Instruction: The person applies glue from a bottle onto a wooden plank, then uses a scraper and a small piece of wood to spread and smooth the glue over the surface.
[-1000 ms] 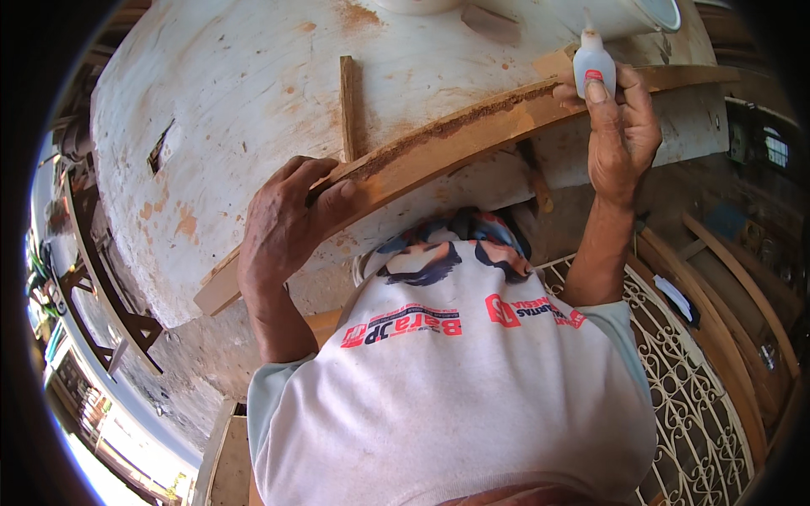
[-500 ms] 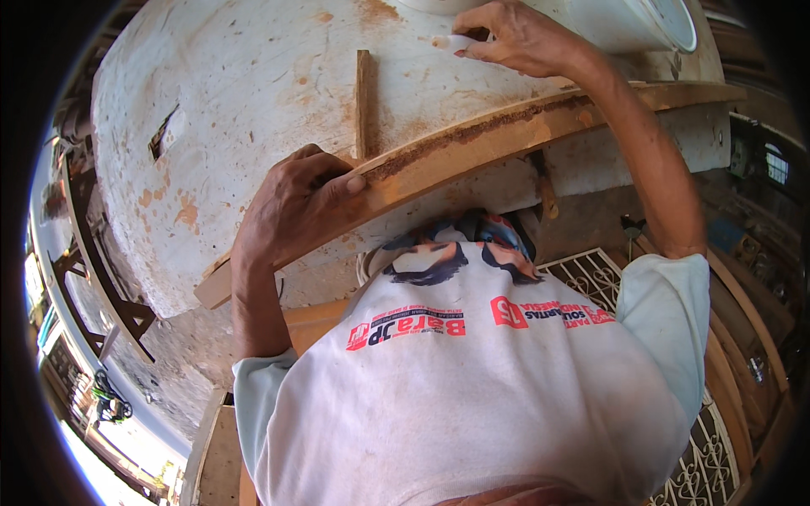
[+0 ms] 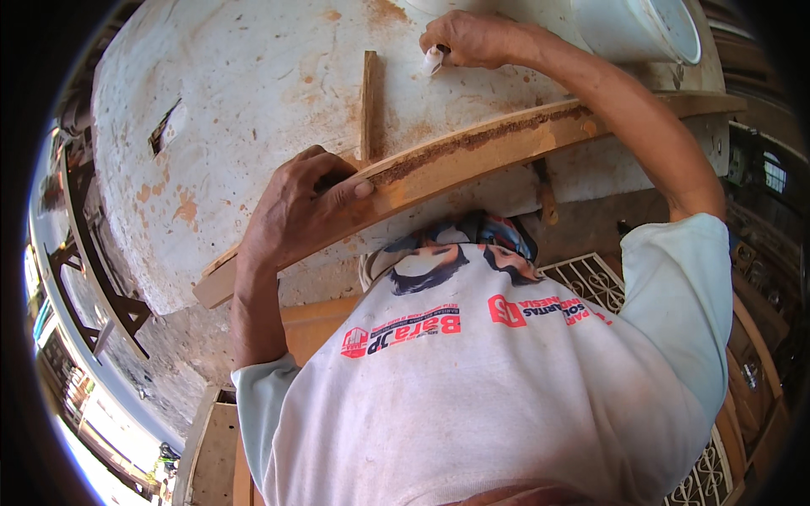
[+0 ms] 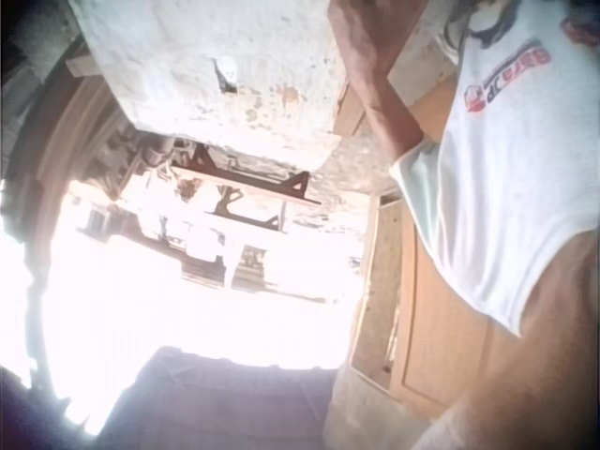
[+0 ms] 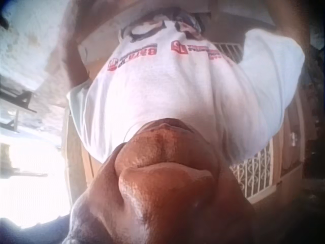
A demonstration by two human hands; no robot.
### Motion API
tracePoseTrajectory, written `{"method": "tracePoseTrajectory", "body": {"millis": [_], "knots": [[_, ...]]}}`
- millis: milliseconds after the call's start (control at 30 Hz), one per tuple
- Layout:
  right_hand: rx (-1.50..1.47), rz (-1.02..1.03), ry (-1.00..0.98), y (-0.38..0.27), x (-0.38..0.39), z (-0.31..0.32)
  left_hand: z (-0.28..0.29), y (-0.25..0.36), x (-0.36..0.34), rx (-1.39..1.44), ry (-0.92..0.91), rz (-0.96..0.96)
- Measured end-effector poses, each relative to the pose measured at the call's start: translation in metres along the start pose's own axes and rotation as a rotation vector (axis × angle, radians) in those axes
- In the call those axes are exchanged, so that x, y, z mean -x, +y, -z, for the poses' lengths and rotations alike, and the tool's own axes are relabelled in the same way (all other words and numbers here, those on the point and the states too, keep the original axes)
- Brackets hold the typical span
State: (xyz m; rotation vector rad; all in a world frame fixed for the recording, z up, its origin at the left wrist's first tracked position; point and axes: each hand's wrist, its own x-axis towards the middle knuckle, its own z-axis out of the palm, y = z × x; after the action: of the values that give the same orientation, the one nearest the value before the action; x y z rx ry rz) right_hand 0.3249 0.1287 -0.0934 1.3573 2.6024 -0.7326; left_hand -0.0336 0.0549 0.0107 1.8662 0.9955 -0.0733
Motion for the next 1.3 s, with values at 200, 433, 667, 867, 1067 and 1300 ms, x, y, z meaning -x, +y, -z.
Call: {"method": "tracePoseTrajectory", "body": {"millis": [200, 433, 667, 867, 1067, 1300], "knots": [[-0.076, -0.194, 0.026, -0.016, 0.029, 0.022, -0.006, 0.000, 0.005, -0.055, 0.024, -0.121], [-0.200, -0.440, 0.326, -0.060, 0.163, 0.122, -0.018, 0.022, 0.011, -0.245, -0.007, 0.046], [-0.139, -0.721, 0.501, -0.024, 0.302, 0.056, -0.029, 0.024, 0.014, -0.389, 0.010, 0.013], [0.035, -0.716, 0.575, -0.037, 0.319, 0.001, -0.032, 0.025, 0.007, -0.391, 0.071, -0.006], [0.091, -0.755, 0.741, -0.051, 0.307, -0.034, -0.039, 0.032, 0.020, -0.425, 0.123, 0.000], [0.136, -0.724, 0.830, -0.063, 0.316, -0.047, -0.062, 0.016, 0.035, -0.481, 0.142, -0.044]]}}
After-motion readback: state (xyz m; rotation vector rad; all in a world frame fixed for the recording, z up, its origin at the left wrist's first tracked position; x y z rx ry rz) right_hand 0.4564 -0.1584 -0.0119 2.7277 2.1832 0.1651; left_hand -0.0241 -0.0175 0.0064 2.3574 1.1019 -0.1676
